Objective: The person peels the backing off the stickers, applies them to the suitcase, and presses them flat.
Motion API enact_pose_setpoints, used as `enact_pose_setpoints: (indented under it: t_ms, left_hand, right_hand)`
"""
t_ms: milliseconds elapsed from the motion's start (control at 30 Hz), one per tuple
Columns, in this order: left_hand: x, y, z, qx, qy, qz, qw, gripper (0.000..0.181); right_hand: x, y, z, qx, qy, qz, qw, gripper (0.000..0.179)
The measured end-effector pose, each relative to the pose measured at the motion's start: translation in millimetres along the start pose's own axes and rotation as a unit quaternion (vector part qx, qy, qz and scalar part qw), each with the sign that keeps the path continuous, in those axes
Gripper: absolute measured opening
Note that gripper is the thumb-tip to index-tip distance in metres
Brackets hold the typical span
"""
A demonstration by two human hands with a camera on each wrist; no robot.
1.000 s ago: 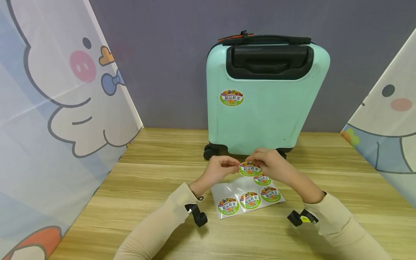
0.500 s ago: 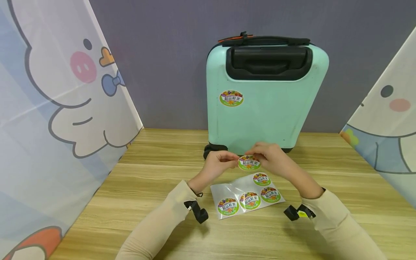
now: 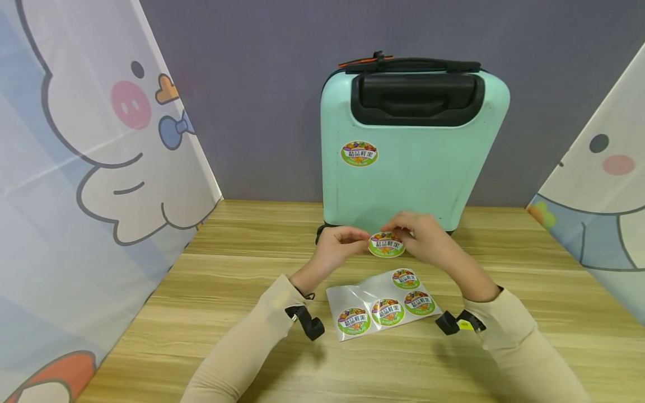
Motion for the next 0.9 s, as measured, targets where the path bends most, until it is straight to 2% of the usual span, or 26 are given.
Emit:
enact_pose_setpoints:
  t_ms: [367,600,900]
  left_hand:
    - [-6.9,6.8,0.6,0.027,0.009,-0.010,0.9995,0.017]
    - [-11.0,12.5,0.2,0.008,0.013,-0.001,0.9999,0.017]
    - [-17.7,18.4,0.9,0.014,0.018,-0.028,0.9994,0.018]
  right_hand:
    - [-5.5,-3,11,-0.004,0.000,-0.018,0.9998,0.027]
    - [-9.0,-2,18,0.010,0.021,-0.019,0.9995,0.027]
    - [-14.0,-2,25,0.020,0.039,-0.021,0.9988,0.027]
Point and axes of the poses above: each hand's wrist, its own x-axis away from the middle knuckle, its own z-axis out of the back of the hand, y = z × x, the point moved 4 cm from there along -x, towards the middle knuckle, and after that the axes turned 7 degrees about -y, right-handed, at the moved point
